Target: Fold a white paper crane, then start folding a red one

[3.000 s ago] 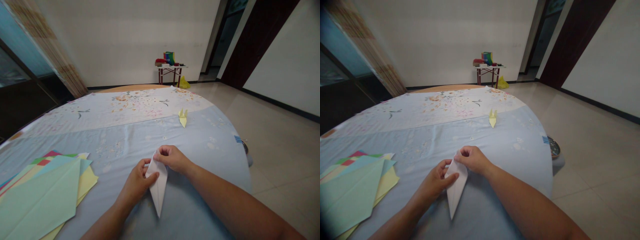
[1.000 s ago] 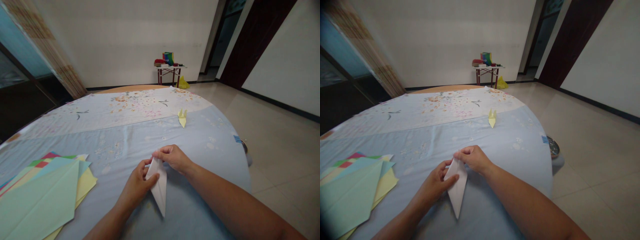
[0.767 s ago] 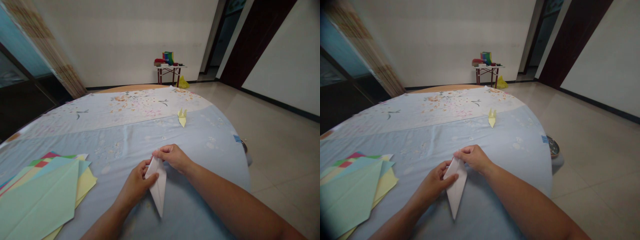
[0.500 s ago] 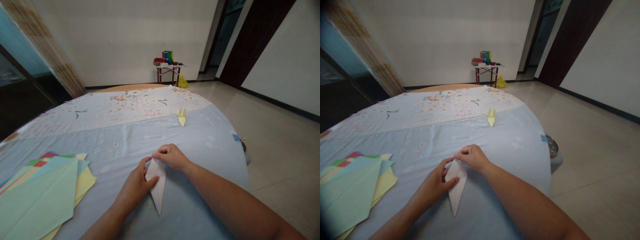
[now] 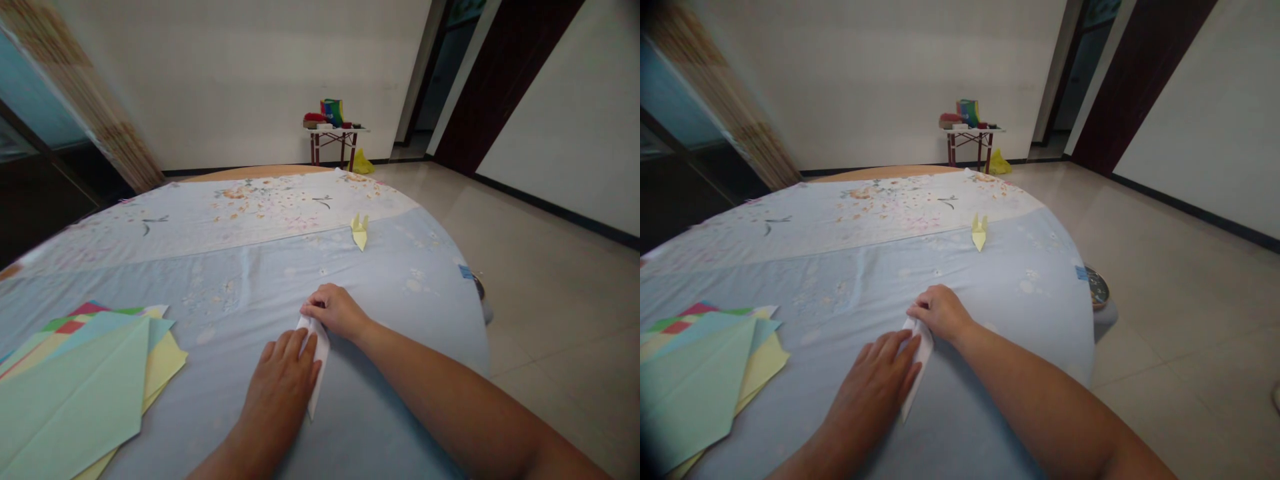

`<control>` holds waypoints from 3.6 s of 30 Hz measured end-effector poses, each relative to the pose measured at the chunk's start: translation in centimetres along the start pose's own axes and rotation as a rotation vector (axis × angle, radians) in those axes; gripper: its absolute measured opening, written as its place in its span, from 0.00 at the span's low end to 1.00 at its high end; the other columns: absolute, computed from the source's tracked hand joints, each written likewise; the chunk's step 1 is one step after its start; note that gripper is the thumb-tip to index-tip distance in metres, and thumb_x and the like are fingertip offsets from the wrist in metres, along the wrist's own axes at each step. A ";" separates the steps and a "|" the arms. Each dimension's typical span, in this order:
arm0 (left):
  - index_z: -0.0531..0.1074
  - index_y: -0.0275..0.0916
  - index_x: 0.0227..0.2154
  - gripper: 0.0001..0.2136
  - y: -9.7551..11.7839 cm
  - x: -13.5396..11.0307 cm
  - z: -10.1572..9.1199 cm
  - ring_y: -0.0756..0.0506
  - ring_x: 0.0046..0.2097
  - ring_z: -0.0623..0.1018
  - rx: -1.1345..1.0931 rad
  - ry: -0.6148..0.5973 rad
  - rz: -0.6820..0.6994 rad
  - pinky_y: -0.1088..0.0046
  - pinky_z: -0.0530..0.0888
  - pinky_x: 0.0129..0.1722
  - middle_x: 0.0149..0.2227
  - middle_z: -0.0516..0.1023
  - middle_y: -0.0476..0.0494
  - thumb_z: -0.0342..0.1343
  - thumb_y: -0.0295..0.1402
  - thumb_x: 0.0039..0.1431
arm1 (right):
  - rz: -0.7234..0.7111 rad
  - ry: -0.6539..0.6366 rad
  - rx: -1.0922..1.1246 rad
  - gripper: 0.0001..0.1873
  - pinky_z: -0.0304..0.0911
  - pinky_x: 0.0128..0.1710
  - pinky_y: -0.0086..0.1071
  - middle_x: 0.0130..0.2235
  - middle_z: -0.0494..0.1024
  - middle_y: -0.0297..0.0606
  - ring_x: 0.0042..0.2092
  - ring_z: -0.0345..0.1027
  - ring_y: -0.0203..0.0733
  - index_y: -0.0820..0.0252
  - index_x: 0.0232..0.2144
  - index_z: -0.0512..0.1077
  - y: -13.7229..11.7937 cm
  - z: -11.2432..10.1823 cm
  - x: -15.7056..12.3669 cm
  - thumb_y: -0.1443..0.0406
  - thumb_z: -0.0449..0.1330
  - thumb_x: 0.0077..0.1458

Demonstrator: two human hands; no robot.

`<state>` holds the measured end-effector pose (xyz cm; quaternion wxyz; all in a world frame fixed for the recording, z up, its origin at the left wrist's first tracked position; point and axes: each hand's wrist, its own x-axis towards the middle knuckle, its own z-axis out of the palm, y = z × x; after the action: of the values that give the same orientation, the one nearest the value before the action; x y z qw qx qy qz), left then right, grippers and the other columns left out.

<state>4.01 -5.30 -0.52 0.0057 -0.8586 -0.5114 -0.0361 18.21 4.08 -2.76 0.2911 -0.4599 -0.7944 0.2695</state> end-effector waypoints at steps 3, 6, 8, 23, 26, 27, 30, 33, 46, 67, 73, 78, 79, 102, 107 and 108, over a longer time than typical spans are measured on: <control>0.65 0.37 0.51 0.17 0.5 -0.2 0.2 0.40 0.52 0.67 0.004 -0.049 0.000 0.59 0.66 0.48 0.52 0.70 0.39 0.46 0.33 0.59 | -0.034 -0.004 -0.068 0.09 0.52 0.31 0.26 0.23 0.70 0.33 0.29 0.61 0.32 0.61 0.24 0.75 0.2 0.1 0.1 0.62 0.60 0.50; 0.63 0.37 0.53 0.20 0.7 -0.4 0.3 0.39 0.55 0.65 0.008 -0.088 -0.019 0.59 0.65 0.50 0.55 0.67 0.38 0.46 0.35 0.59 | -0.037 -0.016 -0.108 0.10 0.52 0.33 0.27 0.24 0.71 0.33 0.30 0.62 0.33 0.61 0.25 0.76 0.4 0.2 0.2 0.61 0.59 0.51; 0.62 0.38 0.54 0.20 0.7 -0.6 0.3 0.38 0.55 0.65 0.010 -0.118 -0.021 0.58 0.64 0.50 0.55 0.66 0.38 0.46 0.36 0.59 | -0.027 -0.023 -0.120 0.10 0.52 0.33 0.27 0.25 0.72 0.33 0.31 0.62 0.33 0.60 0.26 0.76 0.4 0.3 0.3 0.61 0.59 0.51; 0.59 0.50 0.56 0.21 0.6 -0.6 -0.1 0.37 0.55 0.65 -0.002 -0.133 -0.003 0.57 0.63 0.48 0.56 0.65 0.38 0.47 0.36 0.58 | -0.033 -0.007 -0.124 0.08 0.51 0.32 0.26 0.24 0.71 0.32 0.30 0.61 0.33 0.62 0.23 0.73 0.4 0.3 0.3 0.62 0.61 0.49; 0.58 0.50 0.56 0.21 0.7 -0.7 -0.2 0.37 0.55 0.65 0.000 -0.142 -0.009 0.57 0.63 0.48 0.56 0.65 0.38 0.47 0.36 0.59 | -0.034 -0.017 -0.119 0.08 0.51 0.33 0.27 0.24 0.71 0.32 0.30 0.61 0.33 0.61 0.23 0.73 0.3 0.4 0.3 0.63 0.61 0.49; 0.58 0.50 0.56 0.21 0.7 -0.7 -0.2 0.37 0.55 0.65 0.004 -0.142 -0.011 0.57 0.63 0.48 0.56 0.65 0.38 0.47 0.36 0.59 | -0.034 -0.018 -0.120 0.08 0.51 0.33 0.27 0.24 0.70 0.31 0.30 0.61 0.33 0.61 0.23 0.73 0.3 0.4 0.3 0.63 0.61 0.49; 0.57 0.50 0.57 0.21 0.7 -0.8 0.2 0.37 0.56 0.63 0.007 -0.130 -0.012 0.56 0.62 0.49 0.59 0.61 0.41 0.46 0.35 0.59 | -0.033 -0.008 -0.127 0.10 0.51 0.32 0.27 0.23 0.69 0.31 0.29 0.60 0.33 0.62 0.22 0.72 0.3 0.3 0.4 0.61 0.61 0.49; 0.56 0.50 0.57 0.21 0.6 -0.9 0.6 0.37 0.57 0.62 -0.011 -0.133 -0.001 0.56 0.62 0.49 0.61 0.57 0.48 0.45 0.35 0.60 | 0.002 0.035 -0.113 0.12 0.51 0.32 0.27 0.24 0.70 0.33 0.29 0.60 0.33 0.61 0.26 0.74 0.7 -0.5 0.4 0.58 0.58 0.51; 0.57 0.50 0.57 0.21 0.7 -0.9 0.4 0.37 0.57 0.62 -0.030 -0.130 0.011 0.55 0.62 0.48 0.62 0.55 0.51 0.44 0.35 0.60 | 0.161 -0.156 -0.247 0.25 0.51 0.40 0.33 0.36 0.71 0.36 0.42 0.60 0.43 0.57 0.33 0.71 0.9 -2.9 -0.2 0.49 0.66 0.34; 0.57 0.46 0.57 0.21 0.5 -0.9 0.5 0.39 0.57 0.62 -0.047 -0.107 0.001 0.58 0.62 0.48 0.61 0.57 0.50 0.42 0.39 0.60 | 0.171 -0.139 -0.217 0.19 0.51 0.39 0.33 0.36 0.72 0.36 0.41 0.62 0.42 0.57 0.31 0.73 1.3 -3.0 0.0 0.50 0.62 0.42; 0.56 0.48 0.57 0.21 0.4 -0.9 0.5 0.39 0.56 0.63 -0.033 -0.108 0.009 0.59 0.61 0.48 0.60 0.59 0.48 0.41 0.38 0.61 | 0.146 -0.129 -0.254 0.26 0.51 0.40 0.34 0.37 0.71 0.36 0.42 0.60 0.43 0.55 0.33 0.72 1.3 -2.5 -0.1 0.48 0.66 0.32; 0.54 0.47 0.58 0.22 0.3 -1.0 0.6 0.38 0.57 0.61 -0.063 -0.112 0.018 0.58 0.61 0.48 0.61 0.57 0.49 0.40 0.39 0.61 | 0.185 -0.098 -0.257 0.21 0.49 0.39 0.34 0.36 0.72 0.34 0.41 0.60 0.43 0.55 0.31 0.72 1.1 -2.1 0.1 0.51 0.66 0.35; 0.54 0.46 0.58 0.22 0.3 -1.0 0.6 0.38 0.57 0.61 -0.064 -0.117 0.018 0.58 0.61 0.48 0.61 0.57 0.49 0.40 0.38 0.61 | 0.197 -0.092 -0.257 0.19 0.49 0.39 0.34 0.35 0.72 0.34 0.41 0.60 0.43 0.55 0.31 0.72 1.1 -2.0 0.1 0.52 0.66 0.37; 0.55 0.47 0.57 0.21 0.5 -0.9 0.1 0.39 0.57 0.62 -0.070 -0.139 0.002 0.57 0.61 0.48 0.61 0.56 0.51 0.41 0.39 0.61 | 0.230 -0.045 -0.279 0.12 0.47 0.38 0.34 0.33 0.72 0.34 0.40 0.59 0.41 0.55 0.28 0.72 0.9 -1.5 0.3 0.55 0.62 0.44; 0.54 0.47 0.58 0.22 0.5 -0.9 0.3 0.38 0.57 0.61 -0.081 -0.144 0.001 0.56 0.61 0.48 0.62 0.54 0.52 0.40 0.38 0.61 | 0.237 -0.018 -0.326 0.09 0.48 0.37 0.34 0.33 0.72 0.35 0.39 0.60 0.41 0.56 0.27 0.72 0.7 -1.1 0.4 0.57 0.59 0.47; 0.54 0.47 0.58 0.22 0.5 -1.0 0.4 0.38 0.57 0.61 -0.080 -0.144 -0.001 0.55 0.61 0.48 0.62 0.55 0.52 0.40 0.38 0.61 | 0.237 0.000 -0.344 0.08 0.48 0.37 0.34 0.32 0.72 0.35 0.39 0.60 0.41 0.57 0.27 0.72 0.8 -1.0 0.5 0.59 0.58 0.49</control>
<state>4.03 -6.38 -0.95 -0.0655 -0.8583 -0.5090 0.0052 19.19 5.00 -2.48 0.1746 -0.5931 -0.7690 0.1623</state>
